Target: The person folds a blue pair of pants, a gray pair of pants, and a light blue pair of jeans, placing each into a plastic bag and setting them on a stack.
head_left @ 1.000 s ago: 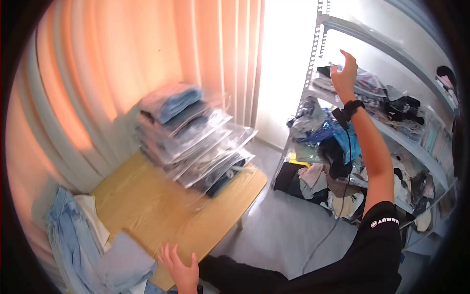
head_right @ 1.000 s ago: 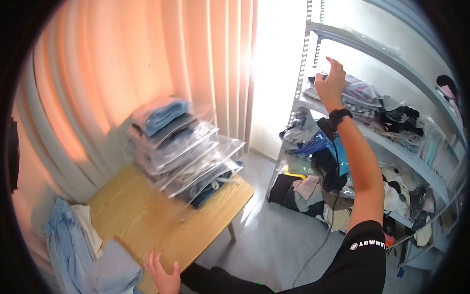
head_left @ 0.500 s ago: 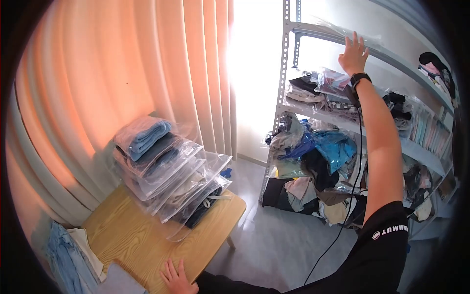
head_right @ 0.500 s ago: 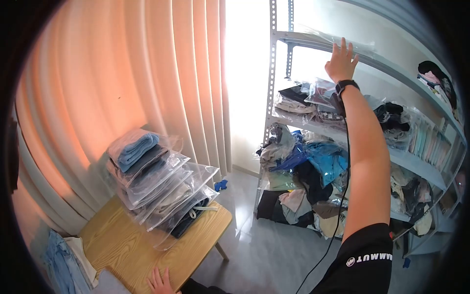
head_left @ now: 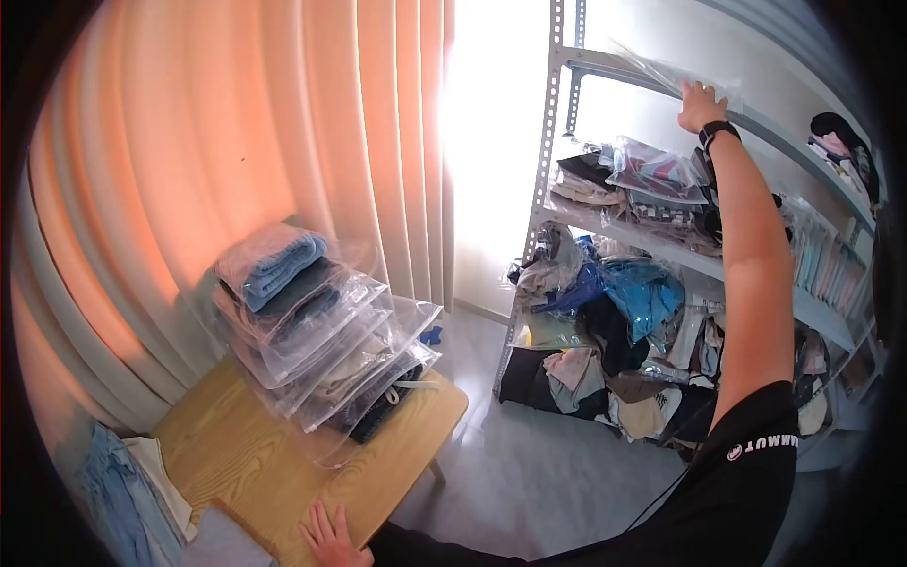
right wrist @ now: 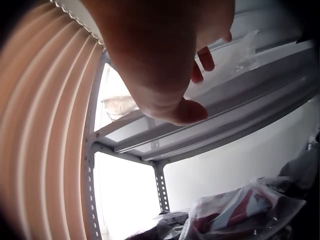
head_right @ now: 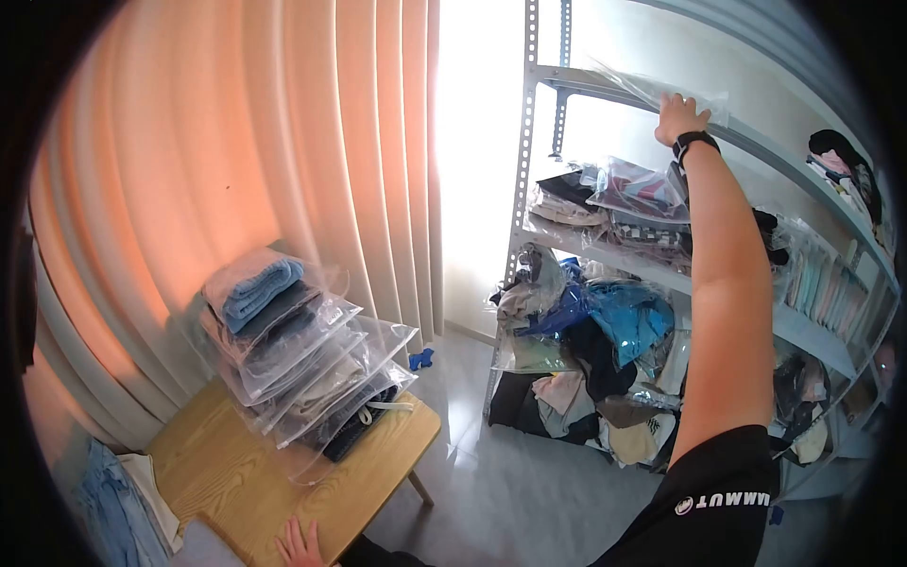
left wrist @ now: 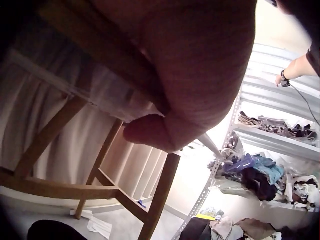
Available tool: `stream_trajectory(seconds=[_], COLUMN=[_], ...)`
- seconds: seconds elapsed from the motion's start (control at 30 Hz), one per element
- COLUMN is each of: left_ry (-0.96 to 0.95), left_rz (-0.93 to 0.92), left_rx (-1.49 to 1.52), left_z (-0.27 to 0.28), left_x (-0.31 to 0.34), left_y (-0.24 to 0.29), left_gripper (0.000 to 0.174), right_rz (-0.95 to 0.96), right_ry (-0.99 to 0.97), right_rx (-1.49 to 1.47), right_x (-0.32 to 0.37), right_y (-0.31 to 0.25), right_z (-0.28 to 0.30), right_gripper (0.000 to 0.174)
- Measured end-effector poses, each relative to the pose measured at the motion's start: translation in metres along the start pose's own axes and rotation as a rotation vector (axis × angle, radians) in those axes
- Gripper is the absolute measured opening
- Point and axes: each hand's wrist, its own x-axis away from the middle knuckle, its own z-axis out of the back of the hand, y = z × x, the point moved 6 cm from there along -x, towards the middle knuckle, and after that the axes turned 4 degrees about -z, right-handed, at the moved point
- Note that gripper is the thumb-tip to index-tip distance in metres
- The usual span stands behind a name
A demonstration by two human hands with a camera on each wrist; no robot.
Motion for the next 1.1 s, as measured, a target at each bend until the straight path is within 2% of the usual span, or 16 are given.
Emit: stream_trajectory(seconds=[0.1, 0.17, 0.2, 0.27, 0.37, 0.47, 0.57, 0.87, 0.9, 0.97, 1.1], left_ry=[-0.001, -0.004, -0.006, -0.005, 0.005, 0.010, 0.008, 0.030, 0.026, 0.019, 0.032], left_rz=[0.007, 0.009, -0.001, -0.012, 0.014, 0.009, 0.007, 0.010, 0.011, 0.011, 0.008], left_rx=[0.010, 0.016, 0.008, 0.002, -0.009, 0.049, 0.062, 0.083, 0.082, 0.080, 0.083], left_z=[0.003, 0.005, 0.004, 0.000, -0.003, 0.003, -0.002, -0.003, 0.000, 0.001, 0.005], left_x=[-0.003, -0.002, -0.002, -0.004, -0.002, -0.003, -0.005, -0.005, -0.005, -0.005, -0.005], left_y=[0.001, 0.001, 0.000, 0.001, -0.003, 0.001, -0.001, -0.002, -0.001, 0.000, 0.001], left_gripper=[0.086, 0.086, 0.086, 0.086, 0.085, 0.084, 0.083, 0.081, 0.081, 0.082, 0.083], right_rz=[0.016, 0.029, 0.028, 0.116, 0.201, 0.208, 0.193, 0.156, 0.156, 0.202, 0.201], right_ry=[0.009, 0.142, 0.141, 0.244, 0.236, 0.232, 0.284, 0.092, 0.092, 0.295, 0.267], right_rx=[0.120, 0.155, 0.154, 0.154, 0.065, -0.113, -0.144, 0.020, 0.021, 0.019, 0.032], right_x=[0.012, 0.016, 0.015, 0.006, -0.024, -0.042, -0.043, -0.050, -0.050, -0.046, -0.040], right_y=[-0.007, -0.007, -0.006, -0.007, -0.005, -0.002, -0.005, -0.019, -0.020, -0.022, -0.024], right_z=[-0.001, 0.005, 0.002, 0.000, -0.014, -0.016, -0.005, -0.008, -0.011, -0.008, -0.008], right_gripper=[0.058, 0.052, 0.052, 0.048, 0.052, 0.058, 0.066, 0.067, 0.067, 0.062, 0.050])
